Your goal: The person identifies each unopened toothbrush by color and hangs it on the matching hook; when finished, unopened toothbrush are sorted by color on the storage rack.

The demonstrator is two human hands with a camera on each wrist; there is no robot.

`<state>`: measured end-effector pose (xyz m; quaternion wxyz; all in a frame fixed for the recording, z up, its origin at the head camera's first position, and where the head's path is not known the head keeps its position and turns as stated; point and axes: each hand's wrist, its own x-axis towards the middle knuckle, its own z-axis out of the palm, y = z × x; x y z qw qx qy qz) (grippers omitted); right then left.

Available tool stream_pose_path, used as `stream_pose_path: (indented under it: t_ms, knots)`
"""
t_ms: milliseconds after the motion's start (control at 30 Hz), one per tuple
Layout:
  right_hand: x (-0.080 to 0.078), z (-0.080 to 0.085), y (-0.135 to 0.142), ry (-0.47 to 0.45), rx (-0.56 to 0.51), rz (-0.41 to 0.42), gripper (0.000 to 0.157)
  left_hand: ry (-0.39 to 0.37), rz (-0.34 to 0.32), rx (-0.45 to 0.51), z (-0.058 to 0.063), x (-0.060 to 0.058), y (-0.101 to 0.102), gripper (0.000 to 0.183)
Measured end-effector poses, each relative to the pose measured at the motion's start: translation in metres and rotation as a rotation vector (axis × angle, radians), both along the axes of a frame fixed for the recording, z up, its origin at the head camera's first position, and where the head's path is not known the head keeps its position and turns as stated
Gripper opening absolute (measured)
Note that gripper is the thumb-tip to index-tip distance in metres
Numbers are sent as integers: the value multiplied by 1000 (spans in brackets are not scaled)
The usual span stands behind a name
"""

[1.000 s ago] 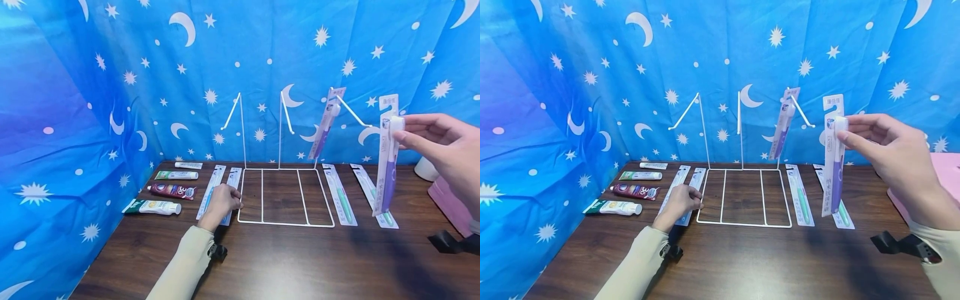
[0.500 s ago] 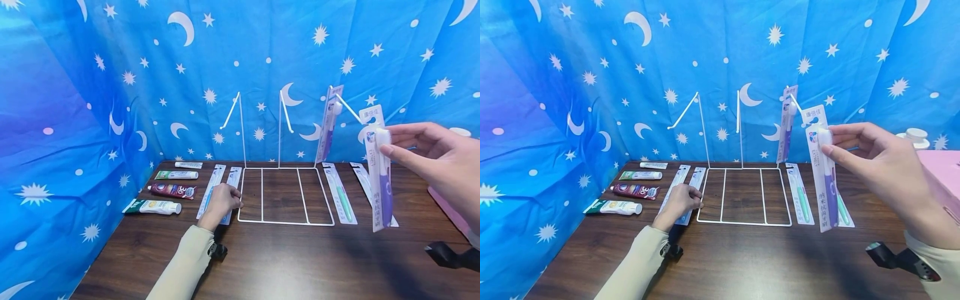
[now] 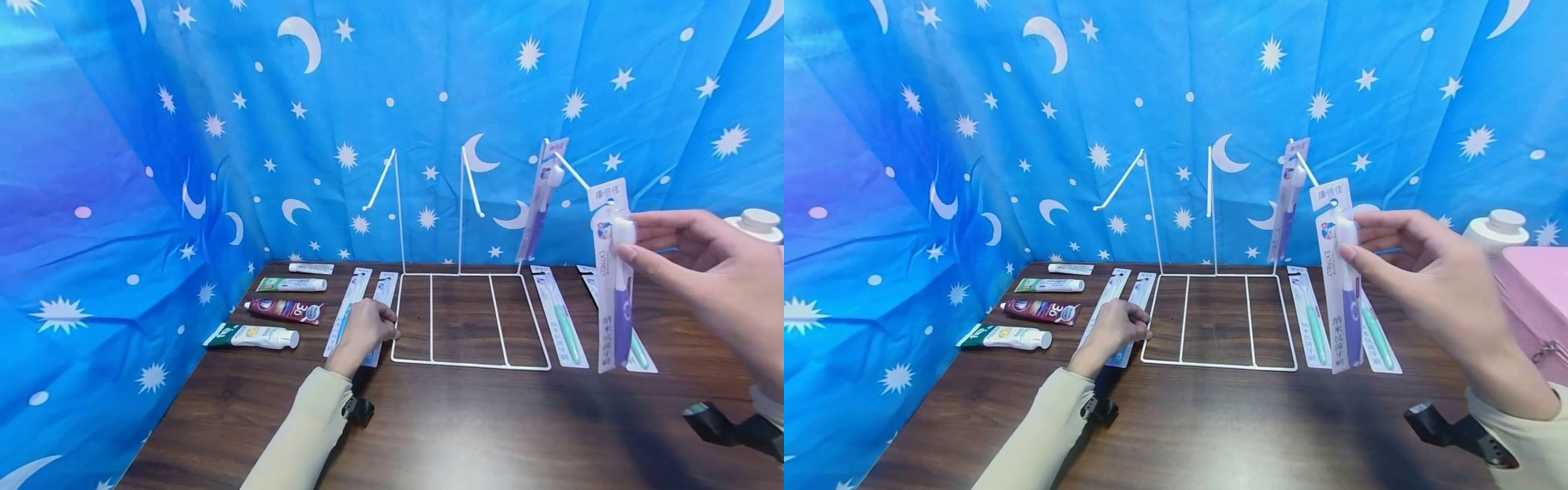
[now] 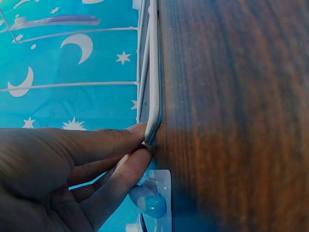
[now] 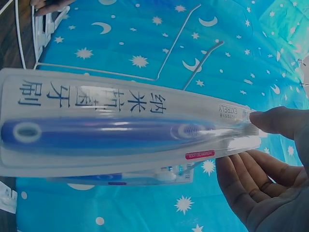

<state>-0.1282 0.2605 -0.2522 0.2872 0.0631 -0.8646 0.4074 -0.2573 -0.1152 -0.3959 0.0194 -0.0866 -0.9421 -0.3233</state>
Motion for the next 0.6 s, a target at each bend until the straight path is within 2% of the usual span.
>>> stream_pose_path:
  t_ms: [133, 367, 600]
  knots:
    - [-5, -1, -2, -5, -28, 38, 45, -18, 14, -1, 1, 1, 1, 16]
    - [-21, -2, -10, 50, -102, 108, 43, -35, 25, 1, 2, 1, 2, 16]
    - [-42, -6, -11, 36, -72, 52, 44, -22, 26, -8, 1, 1, 2, 17]
